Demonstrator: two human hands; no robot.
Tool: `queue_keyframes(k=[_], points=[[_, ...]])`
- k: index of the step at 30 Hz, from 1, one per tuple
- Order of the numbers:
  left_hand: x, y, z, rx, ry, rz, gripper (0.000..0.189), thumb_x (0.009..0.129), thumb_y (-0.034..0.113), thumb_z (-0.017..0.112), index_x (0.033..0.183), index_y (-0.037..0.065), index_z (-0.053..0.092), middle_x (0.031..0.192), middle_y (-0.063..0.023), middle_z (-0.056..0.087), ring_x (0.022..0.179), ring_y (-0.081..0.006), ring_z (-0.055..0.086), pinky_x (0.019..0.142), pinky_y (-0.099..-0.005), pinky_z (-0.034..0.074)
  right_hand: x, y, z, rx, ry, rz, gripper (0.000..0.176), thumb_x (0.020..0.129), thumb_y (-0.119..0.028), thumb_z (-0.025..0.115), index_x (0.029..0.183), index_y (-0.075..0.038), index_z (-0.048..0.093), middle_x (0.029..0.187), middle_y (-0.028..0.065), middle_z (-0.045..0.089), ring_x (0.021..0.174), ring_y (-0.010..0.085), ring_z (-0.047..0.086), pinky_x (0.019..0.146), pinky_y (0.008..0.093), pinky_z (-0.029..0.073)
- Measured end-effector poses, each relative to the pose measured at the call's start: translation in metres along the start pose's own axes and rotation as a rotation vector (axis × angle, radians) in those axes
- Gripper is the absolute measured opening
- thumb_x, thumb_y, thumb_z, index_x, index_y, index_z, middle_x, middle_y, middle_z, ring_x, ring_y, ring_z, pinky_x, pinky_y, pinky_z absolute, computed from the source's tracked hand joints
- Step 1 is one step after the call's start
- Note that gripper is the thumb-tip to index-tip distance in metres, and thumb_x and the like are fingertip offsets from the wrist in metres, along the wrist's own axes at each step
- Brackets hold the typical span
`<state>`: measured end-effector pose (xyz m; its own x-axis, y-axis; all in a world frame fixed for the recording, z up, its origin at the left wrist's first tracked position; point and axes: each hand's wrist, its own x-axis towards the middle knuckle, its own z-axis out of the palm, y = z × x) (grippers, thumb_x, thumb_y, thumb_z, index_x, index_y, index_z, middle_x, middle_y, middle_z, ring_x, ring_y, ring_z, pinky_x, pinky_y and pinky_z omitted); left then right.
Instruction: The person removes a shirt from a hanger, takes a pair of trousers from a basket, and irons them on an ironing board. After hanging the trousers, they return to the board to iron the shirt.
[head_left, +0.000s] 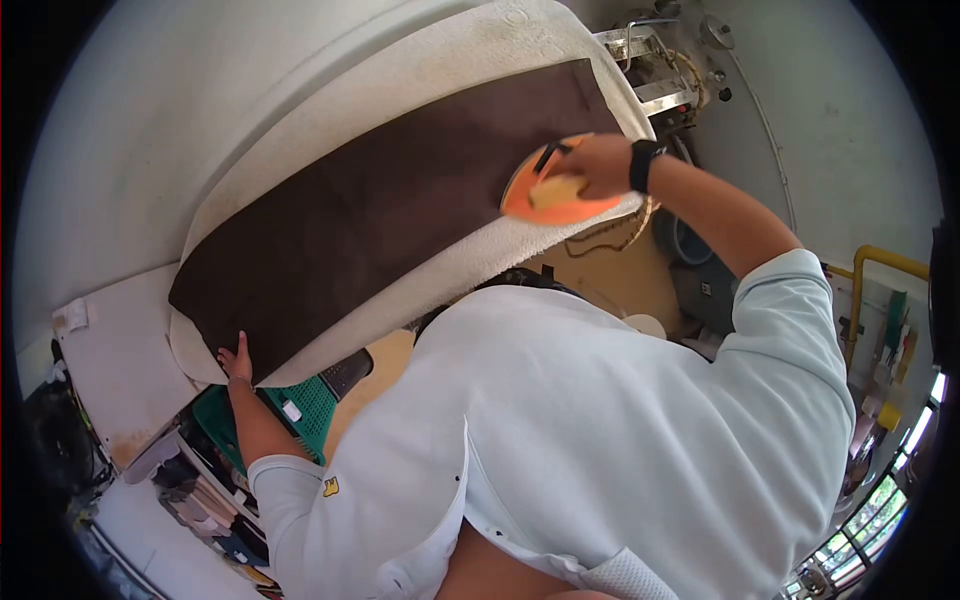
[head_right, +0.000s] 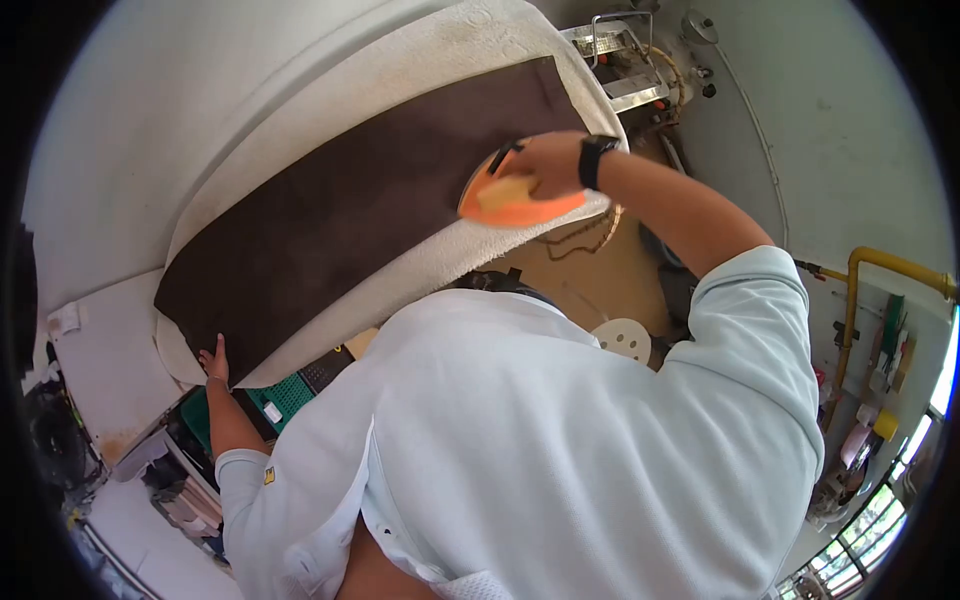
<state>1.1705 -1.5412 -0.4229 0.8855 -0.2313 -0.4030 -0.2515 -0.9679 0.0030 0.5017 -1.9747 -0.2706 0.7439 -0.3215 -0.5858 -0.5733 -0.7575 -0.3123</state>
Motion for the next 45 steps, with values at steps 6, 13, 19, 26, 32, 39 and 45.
queue_keyframes(k=[6, 13, 19, 26, 32, 39, 45], points=[[-0.034, 0.015, -0.007, -0.008, 0.054, -0.005, 0.114, 0.076, 0.079, 0.047, 0.151, 0.002, 0.008, 0.158, -0.0204, 0.001, 0.145, -0.0366, 0.007, 0.118, -0.0450, 0.011, -0.001, -0.015, 0.028, 0.176, 0.139, 0.159, 0.042, 0.079, -0.020, 0.057, 0.121, -0.019, 0.061, 0.093, 0.0113, 0.069, 0.090, 0.0285, 0.066, 0.080, 0.0419, 0.052], [-0.120, -0.060, 0.032, -0.167, 0.399, 0.076, 0.080, 0.094, 0.055, 0.043, 0.150, 0.004, 0.016, 0.156, -0.0214, 0.010, 0.145, -0.0342, 0.011, 0.117, -0.0409, 0.016, -0.047, 0.127, 0.029, 0.575, 0.720, 0.787, 0.037, 0.084, -0.030, 0.062, 0.111, -0.003, 0.064, 0.073, 0.0102, 0.064, 0.057, 0.0158, 0.060, 0.054, 0.0329, 0.048], [-0.271, -0.126, 0.089, -0.081, 0.108, -0.108, 0.076, 0.096, 0.049, 0.045, 0.149, 0.001, 0.019, 0.153, -0.0273, 0.015, 0.144, -0.0373, 0.015, 0.117, -0.0417, 0.016, -0.062, 0.210, 0.016, 0.935, 0.583, 0.779, 0.030, 0.080, -0.019, 0.064, 0.104, -0.001, 0.058, 0.059, 0.0032, 0.054, 0.040, 0.0137, 0.046, 0.037, 0.0312, 0.034], [-0.361, -0.270, 0.169, 0.029, -0.137, -0.161, 0.074, 0.096, 0.044, 0.047, 0.149, 0.001, 0.018, 0.150, -0.0299, 0.022, 0.142, -0.0386, 0.019, 0.116, -0.0428, 0.017, -0.060, 0.248, 0.034, 0.870, 0.780, 0.918, 0.031, 0.081, -0.019, 0.062, 0.106, -0.002, 0.055, 0.056, 0.0030, 0.049, 0.038, 0.0133, 0.044, 0.035, 0.0300, 0.034], [-0.411, -0.290, 0.173, 0.531, -0.415, -0.001, 0.073, 0.096, 0.043, 0.047, 0.149, 0.002, 0.017, 0.150, -0.0294, 0.024, 0.140, -0.0393, 0.024, 0.115, -0.0434, 0.020, -0.024, 0.281, -0.014, 0.746, 0.796, 0.781, 0.040, 0.081, -0.026, 0.064, 0.113, -0.006, 0.055, 0.075, 0.0133, 0.063, 0.054, 0.0241, 0.060, 0.048, 0.0357, 0.047], [-0.426, -0.224, 0.156, -0.544, -0.112, -0.537, 0.076, 0.095, 0.044, 0.050, 0.151, 0.010, 0.011, 0.145, -0.0251, 0.037, 0.132, -0.0369, 0.041, 0.110, -0.0398, 0.034, 0.002, 0.298, -0.023, 0.050, 0.790, 0.838, 0.069, 0.080, -0.041, 0.068, 0.136, -0.008, 0.045, 0.126, 0.0217, 0.057, 0.115, 0.0389, 0.055, 0.094, 0.0454, 0.046], [-0.460, -0.181, 0.130, -0.530, -0.135, -0.649, 0.076, 0.094, 0.050, 0.047, 0.151, 0.011, 0.016, 0.140, -0.0204, 0.047, 0.126, -0.0332, 0.048, 0.106, -0.0379, 0.039, 0.018, 0.217, -0.050, -0.391, 0.624, 1.159, 0.075, 0.075, -0.061, 0.068, 0.126, -0.009, 0.052, 0.122, 0.0142, 0.059, 0.114, 0.0300, 0.058, 0.091, 0.0466, 0.050]])
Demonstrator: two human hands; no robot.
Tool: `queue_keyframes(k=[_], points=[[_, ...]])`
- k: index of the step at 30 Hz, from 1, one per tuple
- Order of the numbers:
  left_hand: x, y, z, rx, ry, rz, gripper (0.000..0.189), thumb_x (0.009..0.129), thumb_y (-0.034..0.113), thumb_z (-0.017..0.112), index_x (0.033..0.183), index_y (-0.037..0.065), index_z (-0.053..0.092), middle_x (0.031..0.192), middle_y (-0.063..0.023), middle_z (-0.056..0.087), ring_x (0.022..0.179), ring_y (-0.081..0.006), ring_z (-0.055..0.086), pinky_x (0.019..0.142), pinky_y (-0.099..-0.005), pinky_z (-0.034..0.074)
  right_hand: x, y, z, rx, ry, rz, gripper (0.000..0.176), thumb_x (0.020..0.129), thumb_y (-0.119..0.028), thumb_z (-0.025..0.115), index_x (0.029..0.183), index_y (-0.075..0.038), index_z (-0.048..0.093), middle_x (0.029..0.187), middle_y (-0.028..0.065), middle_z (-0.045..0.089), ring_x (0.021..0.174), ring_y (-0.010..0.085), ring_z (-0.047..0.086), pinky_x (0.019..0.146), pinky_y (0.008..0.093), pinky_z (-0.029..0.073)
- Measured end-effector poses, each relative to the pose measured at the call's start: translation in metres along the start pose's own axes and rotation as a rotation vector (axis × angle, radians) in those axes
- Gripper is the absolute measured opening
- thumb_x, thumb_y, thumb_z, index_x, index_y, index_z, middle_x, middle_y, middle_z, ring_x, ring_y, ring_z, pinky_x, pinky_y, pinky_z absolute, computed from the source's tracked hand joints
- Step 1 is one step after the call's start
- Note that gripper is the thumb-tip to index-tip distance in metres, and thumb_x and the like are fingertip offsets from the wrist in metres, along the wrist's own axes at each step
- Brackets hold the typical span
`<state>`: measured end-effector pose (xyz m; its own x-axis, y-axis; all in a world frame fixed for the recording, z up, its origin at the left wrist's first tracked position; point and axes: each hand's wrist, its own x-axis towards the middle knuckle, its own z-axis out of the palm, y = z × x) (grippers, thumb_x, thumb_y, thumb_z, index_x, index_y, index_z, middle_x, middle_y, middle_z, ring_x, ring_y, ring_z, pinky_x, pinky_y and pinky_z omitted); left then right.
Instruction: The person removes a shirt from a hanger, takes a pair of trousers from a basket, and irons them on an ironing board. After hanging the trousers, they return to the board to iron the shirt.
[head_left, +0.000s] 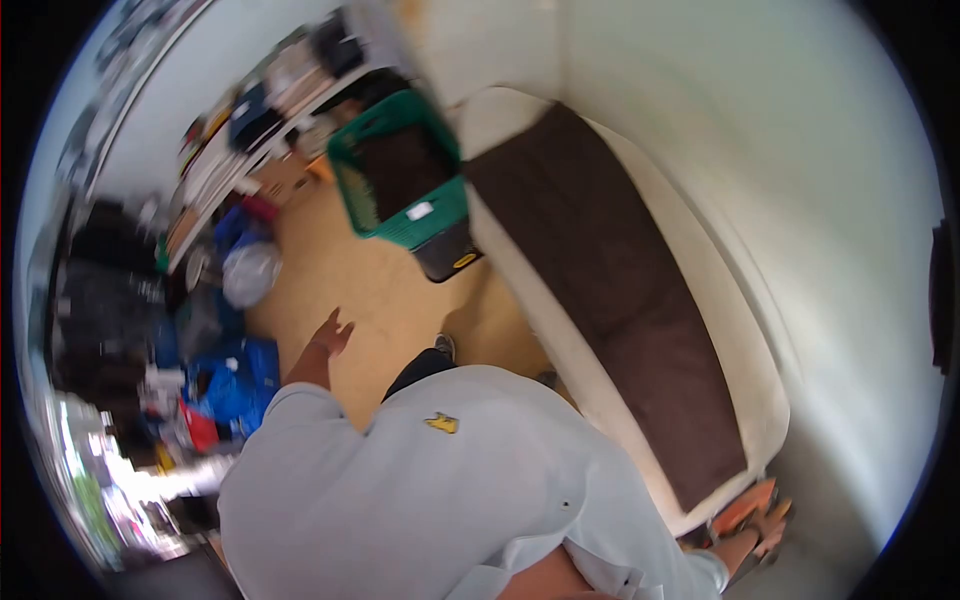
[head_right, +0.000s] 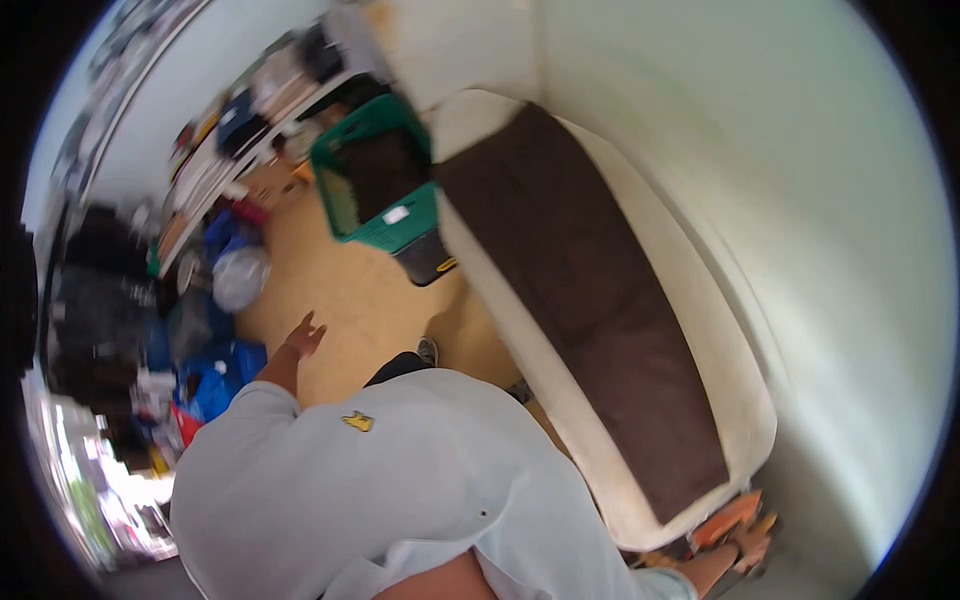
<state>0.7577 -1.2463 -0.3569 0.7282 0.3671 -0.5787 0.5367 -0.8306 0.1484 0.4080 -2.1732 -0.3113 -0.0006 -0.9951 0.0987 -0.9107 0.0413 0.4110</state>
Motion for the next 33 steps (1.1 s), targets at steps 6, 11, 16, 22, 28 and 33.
queue_keyframes(k=[6, 11, 16, 22, 28, 33], points=[[0.003, -0.105, 0.061, -0.095, -0.164, -0.188, 0.078, 0.091, 0.052, 0.049, 0.150, 0.010, 0.020, 0.140, -0.0182, 0.048, 0.128, -0.0350, 0.047, 0.107, -0.0393, 0.037, -0.137, -0.191, -0.041, 0.316, 0.512, -0.455, 0.070, 0.084, -0.047, 0.056, 0.139, -0.007, 0.040, 0.141, 0.0109, 0.041, 0.131, 0.0291, 0.039, 0.105, 0.0431, 0.033], [-0.022, -0.189, 0.113, -0.095, -0.253, -0.255, 0.076, 0.090, 0.054, 0.049, 0.147, 0.009, 0.029, 0.139, -0.0166, 0.049, 0.128, -0.0340, 0.047, 0.108, -0.0398, 0.036, -0.455, -0.356, -0.141, 1.377, 0.321, -1.622, 0.061, 0.073, -0.010, 0.064, 0.129, 0.004, 0.044, 0.132, 0.0197, 0.043, 0.124, 0.0395, 0.041, 0.103, 0.0469, 0.039], [-0.037, -0.290, 0.143, -0.353, -0.297, -0.391, 0.065, 0.093, 0.051, 0.047, 0.144, 0.012, 0.036, 0.139, -0.0143, 0.050, 0.131, -0.0301, 0.044, 0.106, -0.0394, 0.039, -0.699, -0.394, -0.206, 0.948, -0.359, -2.381, 0.048, 0.075, -0.007, 0.061, 0.121, -0.001, 0.050, 0.123, 0.0202, 0.050, 0.112, 0.0380, 0.051, 0.092, 0.0438, 0.044], [-0.065, -0.403, 0.207, -0.599, -0.207, -0.626, 0.063, 0.091, 0.050, 0.049, 0.140, 0.012, 0.044, 0.142, -0.0141, 0.047, 0.131, -0.0309, 0.044, 0.107, -0.0396, 0.038, -0.822, -0.518, -0.094, -0.216, -0.238, -2.755, 0.027, 0.085, -0.025, 0.053, 0.101, -0.004, 0.062, 0.103, 0.0181, 0.064, 0.096, 0.0377, 0.061, 0.085, 0.0462, 0.048], [-0.058, -0.449, 0.221, -0.704, -0.235, -0.764, 0.061, 0.089, 0.049, 0.050, 0.138, 0.013, 0.048, 0.141, -0.0115, 0.048, 0.130, -0.0308, 0.045, 0.107, -0.0416, 0.037, -0.902, -0.568, -0.066, -0.514, -0.498, -2.359, 0.028, 0.087, -0.030, 0.049, 0.090, -0.006, 0.064, 0.100, 0.0169, 0.066, 0.094, 0.0375, 0.062, 0.083, 0.0480, 0.048], [-0.012, -0.459, 0.220, -0.851, -0.192, -0.775, 0.065, 0.087, 0.054, 0.052, 0.136, 0.011, 0.052, 0.139, -0.0151, 0.050, 0.132, -0.0324, 0.043, 0.110, -0.0421, 0.034, -0.993, -0.607, -0.077, -0.499, -0.623, -2.241, 0.032, 0.088, -0.032, 0.048, 0.096, -0.006, 0.064, 0.103, 0.0182, 0.065, 0.097, 0.0374, 0.061, 0.084, 0.0475, 0.048]])
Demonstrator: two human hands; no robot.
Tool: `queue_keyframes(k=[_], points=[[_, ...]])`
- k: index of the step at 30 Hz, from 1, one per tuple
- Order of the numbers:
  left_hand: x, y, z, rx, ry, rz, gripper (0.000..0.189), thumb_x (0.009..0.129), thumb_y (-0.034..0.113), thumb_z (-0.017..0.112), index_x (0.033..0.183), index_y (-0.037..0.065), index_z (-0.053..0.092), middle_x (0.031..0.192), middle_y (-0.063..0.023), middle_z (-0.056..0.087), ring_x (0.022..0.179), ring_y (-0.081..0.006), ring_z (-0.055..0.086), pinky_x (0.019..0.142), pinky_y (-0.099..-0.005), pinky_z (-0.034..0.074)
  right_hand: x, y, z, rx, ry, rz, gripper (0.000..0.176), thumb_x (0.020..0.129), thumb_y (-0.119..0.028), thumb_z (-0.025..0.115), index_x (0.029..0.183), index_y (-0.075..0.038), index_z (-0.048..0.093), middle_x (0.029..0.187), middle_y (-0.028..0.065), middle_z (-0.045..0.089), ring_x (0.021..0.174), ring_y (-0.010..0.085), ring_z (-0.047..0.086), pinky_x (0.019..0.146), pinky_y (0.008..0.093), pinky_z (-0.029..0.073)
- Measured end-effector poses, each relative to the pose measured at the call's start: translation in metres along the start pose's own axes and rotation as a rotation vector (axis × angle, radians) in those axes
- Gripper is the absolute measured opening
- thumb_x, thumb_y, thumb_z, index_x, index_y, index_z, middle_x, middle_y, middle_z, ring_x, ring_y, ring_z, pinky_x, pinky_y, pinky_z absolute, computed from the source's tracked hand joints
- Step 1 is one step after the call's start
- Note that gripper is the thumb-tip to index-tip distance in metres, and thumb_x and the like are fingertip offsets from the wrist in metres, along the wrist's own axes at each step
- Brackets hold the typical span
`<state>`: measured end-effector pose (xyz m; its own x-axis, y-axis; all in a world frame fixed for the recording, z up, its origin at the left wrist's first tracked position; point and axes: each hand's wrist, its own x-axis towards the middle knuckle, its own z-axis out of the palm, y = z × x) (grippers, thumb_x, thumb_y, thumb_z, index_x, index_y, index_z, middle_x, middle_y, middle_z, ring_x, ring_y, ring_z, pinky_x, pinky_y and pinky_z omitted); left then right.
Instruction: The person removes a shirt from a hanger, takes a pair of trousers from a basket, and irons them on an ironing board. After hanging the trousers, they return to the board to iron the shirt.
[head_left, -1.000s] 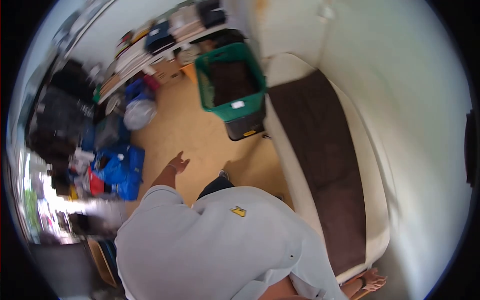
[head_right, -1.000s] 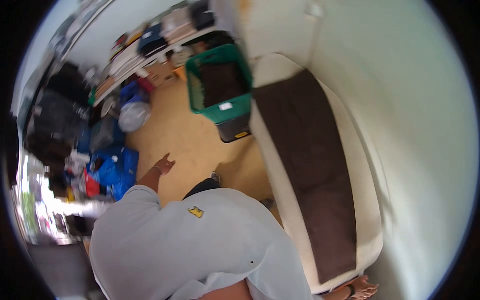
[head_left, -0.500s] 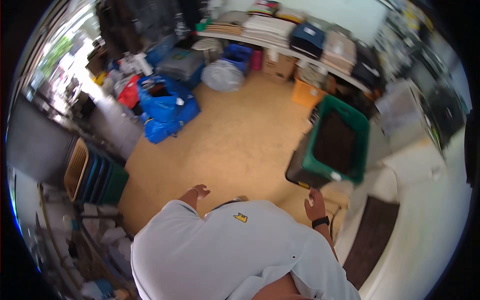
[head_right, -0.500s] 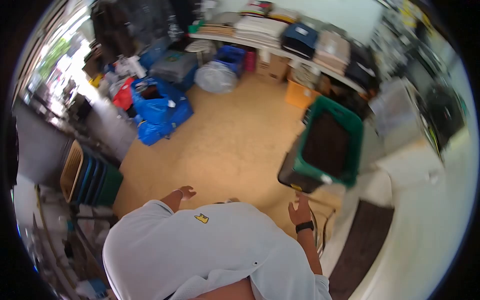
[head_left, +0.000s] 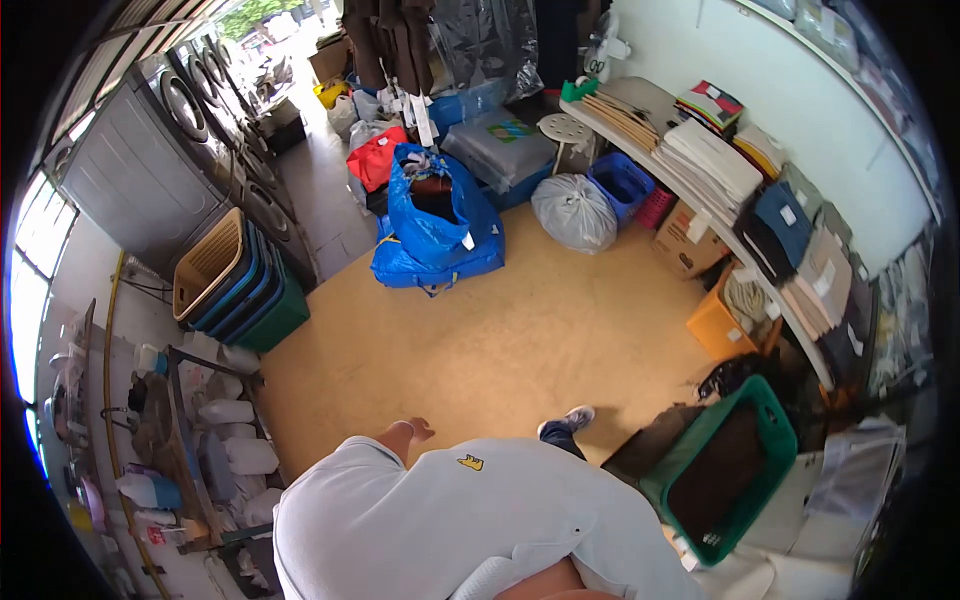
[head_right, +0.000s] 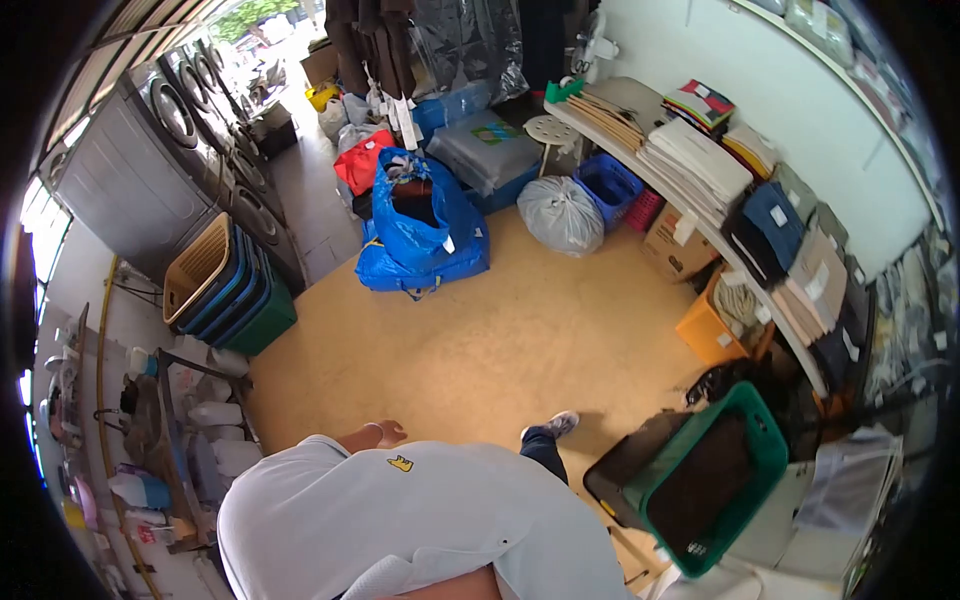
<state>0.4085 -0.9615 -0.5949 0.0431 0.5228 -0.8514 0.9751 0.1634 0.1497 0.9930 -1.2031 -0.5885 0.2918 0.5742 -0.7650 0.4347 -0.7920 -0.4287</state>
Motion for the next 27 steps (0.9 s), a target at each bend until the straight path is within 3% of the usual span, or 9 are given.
queue_keyframes(k=[7, 9, 10, 11, 13, 16, 19, 22, 27], points=[[0.024, 0.164, -0.101, 0.056, -0.089, -0.045, 0.064, 0.089, 0.053, 0.046, 0.138, 0.011, 0.049, 0.141, -0.0115, 0.048, 0.132, -0.0285, 0.044, 0.108, -0.0397, 0.036, 0.166, -0.036, -0.126, -0.181, -0.005, -0.127, 0.037, 0.089, -0.034, 0.046, 0.104, -0.005, 0.064, 0.108, 0.0199, 0.064, 0.102, 0.0373, 0.060, 0.086, 0.0468, 0.048], [0.024, 0.223, -0.141, 0.097, -0.030, -0.016, 0.064, 0.089, 0.053, 0.046, 0.137, 0.011, 0.050, 0.140, -0.0128, 0.049, 0.131, -0.0294, 0.045, 0.108, -0.0397, 0.036, 0.248, -0.021, -0.172, -0.667, 0.081, -0.429, 0.039, 0.090, -0.035, 0.045, 0.106, -0.005, 0.064, 0.109, 0.0204, 0.064, 0.103, 0.0373, 0.060, 0.086, 0.0466, 0.048], [0.024, 0.252, -0.167, 0.156, 0.032, 0.012, 0.064, 0.089, 0.053, 0.046, 0.137, 0.011, 0.050, 0.138, -0.0141, 0.051, 0.130, -0.0303, 0.046, 0.107, -0.0398, 0.037, 0.296, -0.014, -0.194, -1.133, 0.256, -0.672, 0.040, 0.090, -0.036, 0.045, 0.107, -0.005, 0.064, 0.110, 0.0207, 0.064, 0.104, 0.0373, 0.060, 0.086, 0.0465, 0.048], [0.034, 0.276, -0.187, 0.163, 0.073, 0.072, 0.063, 0.089, 0.054, 0.047, 0.135, 0.011, 0.052, 0.136, -0.0153, 0.052, 0.128, -0.0315, 0.048, 0.106, -0.0400, 0.038, 0.364, 0.007, -0.208, -1.688, 0.867, -0.877, 0.041, 0.090, -0.036, 0.045, 0.108, -0.005, 0.064, 0.111, 0.0209, 0.063, 0.104, 0.0373, 0.060, 0.087, 0.0464, 0.049], [0.073, 0.328, -0.220, 0.148, 0.116, 0.174, 0.062, 0.088, 0.054, 0.049, 0.132, 0.011, 0.054, 0.133, -0.0168, 0.054, 0.125, -0.0332, 0.050, 0.105, -0.0405, 0.039, 0.319, -0.116, -0.316, -1.115, 0.090, -0.581, 0.040, 0.092, -0.036, 0.043, 0.101, -0.004, 0.066, 0.102, 0.0211, 0.066, 0.099, 0.0338, 0.063, 0.082, 0.0475, 0.050], [0.116, 0.406, -0.259, -0.005, 0.296, 0.291, 0.053, 0.086, 0.050, 0.054, 0.123, 0.011, 0.061, 0.123, -0.0183, 0.061, 0.118, -0.0342, 0.055, 0.101, -0.0414, 0.042, 0.282, -0.227, -0.386, 0.111, 0.217, -0.343, 0.025, 0.091, -0.024, 0.057, 0.096, -0.001, 0.063, 0.078, 0.0115, 0.064, 0.075, 0.0169, 0.063, 0.071, 0.0318, 0.052], [0.156, 0.481, -0.305, -0.080, 0.375, 0.471, 0.044, 0.086, 0.044, 0.056, 0.111, 0.010, 0.067, 0.112, -0.0188, 0.066, 0.108, -0.0343, 0.061, 0.094, -0.0413, 0.046, 0.250, -0.266, -0.417, 0.386, 0.203, -0.545, 0.019, 0.090, -0.015, 0.056, 0.107, -0.006, 0.057, 0.084, 0.0029, 0.064, 0.071, 0.0130, 0.061, 0.058, 0.0278, 0.048], [0.226, 0.546, -0.362, -0.251, 0.240, 0.587, 0.034, 0.087, 0.037, 0.053, 0.096, 0.009, 0.069, 0.091, -0.0111, 0.071, 0.090, -0.0256, 0.066, 0.080, -0.0373, 0.050, 0.239, -0.250, -0.407, 0.463, 0.186, -0.502, 0.029, 0.089, -0.016, 0.058, 0.114, -0.002, 0.056, 0.088, 0.0100, 0.065, 0.080, 0.0177, 0.063, 0.078, 0.0306, 0.051], [0.353, 0.685, -0.489, -0.391, 0.509, 0.676, 0.038, 0.090, 0.041, 0.049, 0.087, 0.009, 0.069, 0.077, -0.0057, 0.070, 0.072, -0.0180, 0.067, 0.069, -0.0328, 0.051, 0.219, -0.209, -0.357, 0.514, 0.076, -0.067, 0.030, 0.090, -0.019, 0.058, 0.115, -0.002, 0.055, 0.090, 0.0086, 0.064, 0.084, 0.0174, 0.062, 0.078, 0.0305, 0.050]])
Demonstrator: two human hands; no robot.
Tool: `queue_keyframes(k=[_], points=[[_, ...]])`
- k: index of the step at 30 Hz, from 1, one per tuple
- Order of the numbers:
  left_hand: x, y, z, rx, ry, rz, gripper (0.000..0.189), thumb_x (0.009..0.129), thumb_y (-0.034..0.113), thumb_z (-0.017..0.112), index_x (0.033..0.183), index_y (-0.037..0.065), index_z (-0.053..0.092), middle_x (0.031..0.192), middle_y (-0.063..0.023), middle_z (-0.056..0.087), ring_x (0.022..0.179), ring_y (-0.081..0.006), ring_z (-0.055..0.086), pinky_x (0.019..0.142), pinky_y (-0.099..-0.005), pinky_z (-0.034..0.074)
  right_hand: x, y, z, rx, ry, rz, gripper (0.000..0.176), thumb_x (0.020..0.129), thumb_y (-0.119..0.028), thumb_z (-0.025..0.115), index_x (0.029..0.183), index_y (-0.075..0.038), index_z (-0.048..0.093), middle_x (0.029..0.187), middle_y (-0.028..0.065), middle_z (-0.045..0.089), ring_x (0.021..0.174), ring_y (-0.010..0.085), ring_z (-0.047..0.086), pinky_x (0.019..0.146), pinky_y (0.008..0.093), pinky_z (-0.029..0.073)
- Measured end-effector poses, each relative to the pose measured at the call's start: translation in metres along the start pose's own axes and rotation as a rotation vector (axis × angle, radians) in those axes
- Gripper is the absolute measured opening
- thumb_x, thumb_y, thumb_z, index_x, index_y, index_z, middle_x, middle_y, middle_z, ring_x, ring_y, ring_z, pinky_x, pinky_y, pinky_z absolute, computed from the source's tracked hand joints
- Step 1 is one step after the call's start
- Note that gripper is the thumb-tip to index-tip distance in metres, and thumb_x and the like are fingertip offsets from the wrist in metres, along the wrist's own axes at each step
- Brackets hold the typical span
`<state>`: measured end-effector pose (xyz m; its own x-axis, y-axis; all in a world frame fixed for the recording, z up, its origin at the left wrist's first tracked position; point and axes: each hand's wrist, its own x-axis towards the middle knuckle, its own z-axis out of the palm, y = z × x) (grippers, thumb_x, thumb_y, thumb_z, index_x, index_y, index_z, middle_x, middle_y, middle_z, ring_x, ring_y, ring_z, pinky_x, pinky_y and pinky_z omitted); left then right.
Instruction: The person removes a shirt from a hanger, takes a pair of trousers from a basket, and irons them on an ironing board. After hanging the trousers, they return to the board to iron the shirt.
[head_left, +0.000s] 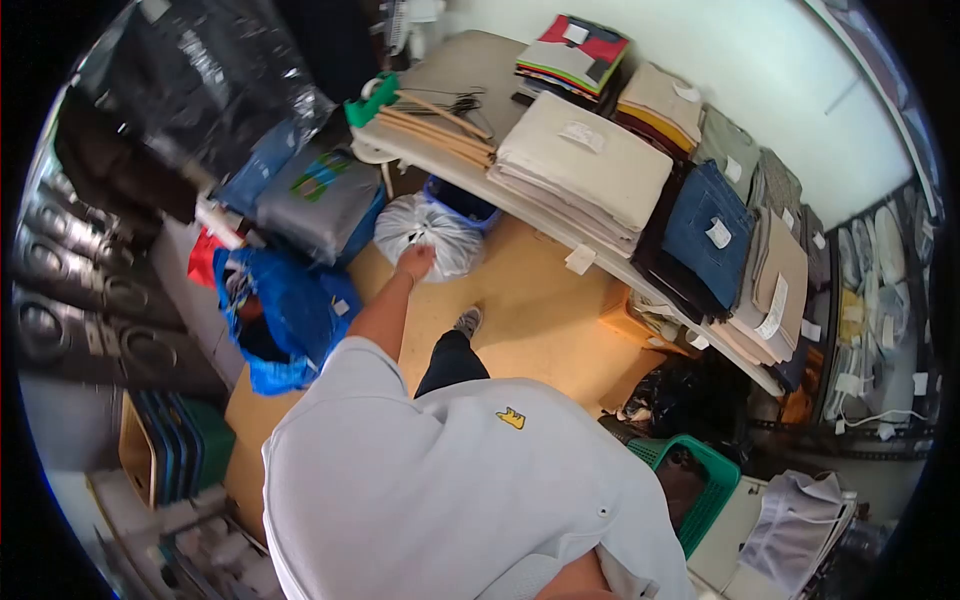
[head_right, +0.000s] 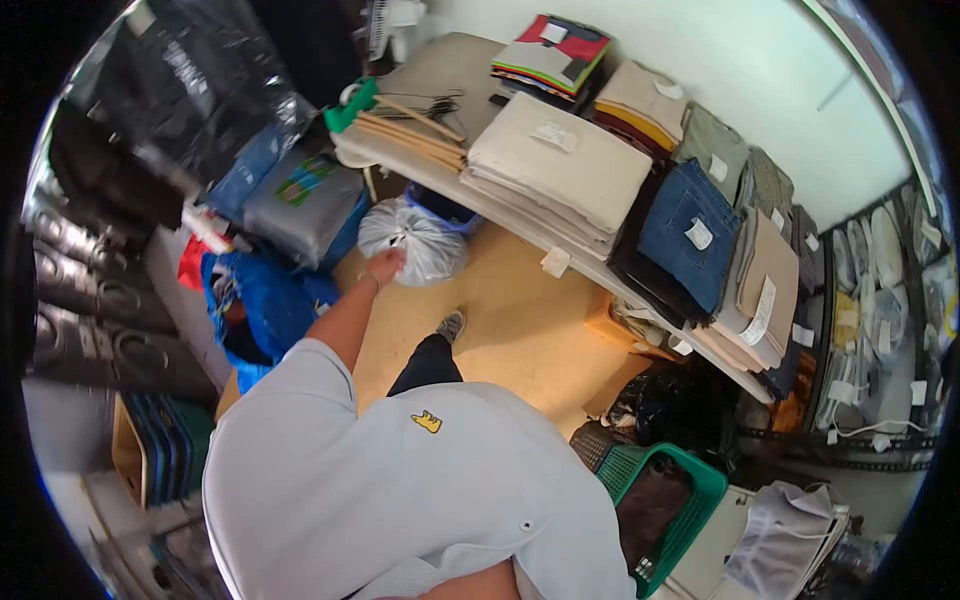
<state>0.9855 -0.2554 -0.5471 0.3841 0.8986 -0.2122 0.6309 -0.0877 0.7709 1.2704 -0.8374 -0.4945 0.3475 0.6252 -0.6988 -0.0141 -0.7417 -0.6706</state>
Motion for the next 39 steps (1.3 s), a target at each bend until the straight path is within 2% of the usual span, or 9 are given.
queue_keyframes(k=[4, 8, 13, 21, 22, 23, 27, 33, 39], points=[[0.160, 0.095, -0.017, -0.385, 0.098, -0.023, 0.034, 0.086, 0.037, 0.060, 0.092, 0.005, 0.071, 0.080, -0.0063, 0.072, 0.071, -0.0152, 0.069, 0.067, -0.0282, 0.053, -0.011, 0.009, 0.025, 0.022, 0.146, 0.194, 0.030, 0.090, -0.019, 0.059, 0.115, -0.002, 0.055, 0.090, 0.0082, 0.064, 0.084, 0.0172, 0.062, 0.078, 0.0305, 0.050], [0.300, 0.138, -0.016, 0.004, 0.105, -0.119, 0.044, 0.089, 0.042, 0.051, 0.099, 0.004, 0.071, 0.084, -0.0118, 0.072, 0.072, -0.0209, 0.070, 0.076, -0.0332, 0.054, -0.017, -0.016, 0.053, 0.147, 0.276, 0.366, 0.031, 0.090, -0.020, 0.059, 0.115, -0.002, 0.055, 0.091, 0.0078, 0.064, 0.085, 0.0171, 0.062, 0.078, 0.0305, 0.050], [0.312, 0.238, -0.046, 0.098, -0.105, -0.559, 0.046, 0.092, 0.038, 0.051, 0.110, -0.002, 0.066, 0.086, -0.0103, 0.071, 0.069, -0.0175, 0.069, 0.066, -0.0339, 0.056, -0.023, -0.050, 0.081, 0.269, 0.397, 0.466, 0.031, 0.090, -0.021, 0.059, 0.115, -0.002, 0.055, 0.091, 0.0073, 0.064, 0.085, 0.0168, 0.061, 0.078, 0.0305, 0.050], [0.362, 0.191, -0.017, -0.046, -0.200, -0.612, 0.024, 0.089, 0.016, 0.048, 0.099, -0.002, 0.060, 0.073, -0.0088, 0.066, 0.063, -0.0170, 0.066, 0.054, -0.0301, 0.055, -0.028, -0.076, 0.119, 0.328, 0.460, 0.490, 0.032, 0.091, -0.022, 0.060, 0.115, -0.003, 0.055, 0.092, 0.0065, 0.063, 0.086, 0.0164, 0.061, 0.078, 0.0305, 0.050], [0.366, 0.179, -0.012, -0.431, -0.142, -0.628, 0.020, 0.088, 0.013, 0.049, 0.098, -0.002, 0.058, 0.081, -0.0104, 0.064, 0.068, -0.0184, 0.065, 0.055, -0.0318, 0.056, -0.030, -0.076, 0.125, 0.342, 0.472, 0.493, 0.032, 0.091, -0.022, 0.060, 0.115, -0.003, 0.055, 0.092, 0.0064, 0.063, 0.086, 0.0164, 0.061, 0.078, 0.0305, 0.050], [0.364, 0.176, -0.012, -0.810, -0.086, -0.633, 0.016, 0.088, 0.009, 0.049, 0.097, -0.002, 0.056, 0.088, -0.0119, 0.062, 0.072, -0.0198, 0.065, 0.056, -0.0335, 0.057, -0.033, -0.076, 0.133, 0.355, 0.484, 0.499, 0.032, 0.091, -0.023, 0.060, 0.115, -0.003, 0.055, 0.092, 0.0063, 0.063, 0.086, 0.0163, 0.061, 0.078, 0.0306, 0.050], [0.362, 0.177, -0.027, -0.822, -0.110, -0.611, 0.010, 0.087, 0.005, 0.040, 0.082, 0.002, 0.048, 0.079, -0.0108, 0.052, 0.061, -0.0197, 0.054, 0.048, -0.0308, 0.044, -0.049, -0.064, 0.175, 0.423, 0.538, 0.520, 0.032, 0.091, -0.023, 0.061, 0.116, -0.003, 0.055, 0.093, 0.0059, 0.063, 0.086, 0.0161, 0.060, 0.078, 0.0306, 0.049], [0.275, 0.269, -0.015, -1.122, 0.160, -0.011, 0.008, 0.090, 0.018, 0.039, 0.089, 0.012, 0.044, 0.066, -0.0007, 0.039, 0.051, -0.0129, 0.039, 0.048, -0.0261, 0.035, -0.092, -0.039, 0.258, 0.518, 0.693, 0.505, 0.033, 0.091, -0.024, 0.061, 0.116, -0.003, 0.055, 0.093, 0.0053, 0.063, 0.087, 0.0158, 0.060, 0.078, 0.0306, 0.049], [-0.009, 0.382, 0.058, -1.063, -0.425, 0.417, 0.011, 0.088, 0.016, 0.041, 0.098, 0.011, 0.040, 0.069, -0.0005, 0.041, 0.050, -0.0091, 0.036, 0.044, -0.0246, 0.035, -0.157, -0.017, 0.344, 0.387, 0.999, 0.332, 0.033, 0.092, -0.025, 0.062, 0.116, -0.004, 0.055, 0.094, 0.0047, 0.062, 0.088, 0.0155, 0.060, 0.078, 0.0306, 0.049]])
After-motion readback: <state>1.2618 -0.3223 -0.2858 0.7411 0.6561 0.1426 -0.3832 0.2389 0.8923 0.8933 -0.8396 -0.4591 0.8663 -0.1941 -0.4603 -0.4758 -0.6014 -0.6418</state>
